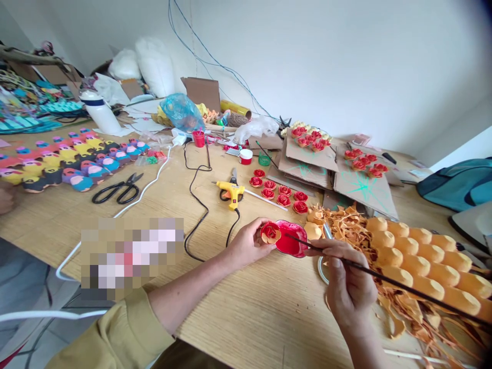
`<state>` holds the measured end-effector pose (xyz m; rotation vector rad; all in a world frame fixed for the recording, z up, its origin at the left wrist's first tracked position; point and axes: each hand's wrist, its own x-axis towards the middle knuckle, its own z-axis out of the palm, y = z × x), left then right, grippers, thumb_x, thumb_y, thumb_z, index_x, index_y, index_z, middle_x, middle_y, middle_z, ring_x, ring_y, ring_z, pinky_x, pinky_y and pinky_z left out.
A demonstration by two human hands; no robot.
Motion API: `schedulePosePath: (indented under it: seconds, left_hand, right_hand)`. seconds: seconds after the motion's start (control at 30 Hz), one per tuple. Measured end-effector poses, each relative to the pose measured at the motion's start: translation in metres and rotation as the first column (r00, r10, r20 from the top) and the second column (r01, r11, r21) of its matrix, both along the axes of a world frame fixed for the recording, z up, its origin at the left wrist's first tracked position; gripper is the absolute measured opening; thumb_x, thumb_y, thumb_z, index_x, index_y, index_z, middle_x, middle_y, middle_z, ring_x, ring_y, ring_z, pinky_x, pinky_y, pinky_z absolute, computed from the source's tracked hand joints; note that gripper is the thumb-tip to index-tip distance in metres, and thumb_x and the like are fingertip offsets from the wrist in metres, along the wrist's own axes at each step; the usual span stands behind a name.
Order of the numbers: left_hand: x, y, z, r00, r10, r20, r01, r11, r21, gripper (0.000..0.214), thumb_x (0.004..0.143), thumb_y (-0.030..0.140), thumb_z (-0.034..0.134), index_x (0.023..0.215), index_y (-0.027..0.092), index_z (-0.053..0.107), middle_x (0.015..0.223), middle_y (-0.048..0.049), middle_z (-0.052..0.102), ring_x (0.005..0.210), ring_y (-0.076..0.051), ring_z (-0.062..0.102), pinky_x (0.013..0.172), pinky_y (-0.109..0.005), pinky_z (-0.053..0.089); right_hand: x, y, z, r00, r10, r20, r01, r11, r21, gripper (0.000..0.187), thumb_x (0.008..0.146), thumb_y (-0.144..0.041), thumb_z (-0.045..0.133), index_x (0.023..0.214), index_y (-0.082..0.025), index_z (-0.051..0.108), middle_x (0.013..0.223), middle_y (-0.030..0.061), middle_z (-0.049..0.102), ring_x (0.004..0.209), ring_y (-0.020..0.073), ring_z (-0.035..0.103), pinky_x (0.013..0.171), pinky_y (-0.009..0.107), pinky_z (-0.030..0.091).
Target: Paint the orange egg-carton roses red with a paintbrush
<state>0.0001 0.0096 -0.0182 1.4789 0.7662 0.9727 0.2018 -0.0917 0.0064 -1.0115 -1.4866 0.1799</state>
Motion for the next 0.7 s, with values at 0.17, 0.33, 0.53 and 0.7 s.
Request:
schedulePosePath:
  seconds: [0.17, 0.33, 0.53, 0.7]
  left_hand:
    - [0.0025, -0.001, -0.0015, 0.999, -0.037, 0.018, 0.037, 0.999, -0.028, 0.044, 0.073, 0.015, 0.081, 0.115, 0.017, 0.068, 0.114, -0.0084, 0.078, 0.102, -0.022, 0.075, 0.09, -0.029, 0.06]
    - [0.0016, -0.0013, -0.001, 0.999, -0.036, -0.014, 0.036, 0.999, -0.013, 0.045, 0.074, 0.016, 0.08, 0.117, 0.016, 0.068, 0.114, -0.0089, 0.078, 0.102, -0.022, 0.074, 0.089, -0.03, 0.06]
    - [0.0004, -0.0038, 0.0043, 0.998, -0.051, 0.021, 0.052, 0.998, -0.024, 0.043, 0.076, 0.02, 0.083, 0.117, 0.017, 0.069, 0.122, -0.0102, 0.079, 0.108, -0.023, 0.075, 0.093, -0.03, 0.06]
    - [0.0005, -0.0035, 0.0026, 0.999, -0.003, -0.041, 0.004, 1.0, 0.024, 0.043, 0.075, 0.022, 0.084, 0.115, 0.017, 0.07, 0.111, -0.0081, 0.079, 0.097, -0.022, 0.075, 0.084, -0.028, 0.059]
  right_hand:
    - [-0.0028, -0.0058, 0.0051, 0.984, 0.045, 0.173, -0.05, 0.998, 0.027, 0.02, 0.106, -0.013, 0.047, 0.108, -0.025, 0.063, 0.111, 0.0073, 0.073, 0.094, 0.0193, 0.075, 0.084, 0.038, 0.061]
    - [-0.0025, -0.0078, 0.0031, 0.964, 0.106, 0.244, -0.102, 0.994, -0.031, 0.024, 0.103, -0.009, 0.047, 0.113, -0.025, 0.062, 0.114, 0.0087, 0.074, 0.098, 0.0202, 0.075, 0.084, 0.038, 0.061]
    - [-0.0092, -0.0043, 0.0071, 0.95, 0.126, 0.287, -0.125, 0.992, -0.023, 0.027, 0.102, -0.006, 0.048, 0.115, -0.026, 0.061, 0.113, 0.0081, 0.075, 0.096, 0.0183, 0.077, 0.081, 0.033, 0.062]
    - [-0.0069, -0.0064, 0.0007, 0.918, 0.136, 0.372, -0.128, 0.991, -0.046, 0.032, 0.099, -0.003, 0.05, 0.12, -0.023, 0.06, 0.124, 0.0122, 0.075, 0.109, 0.0195, 0.076, 0.087, 0.032, 0.063]
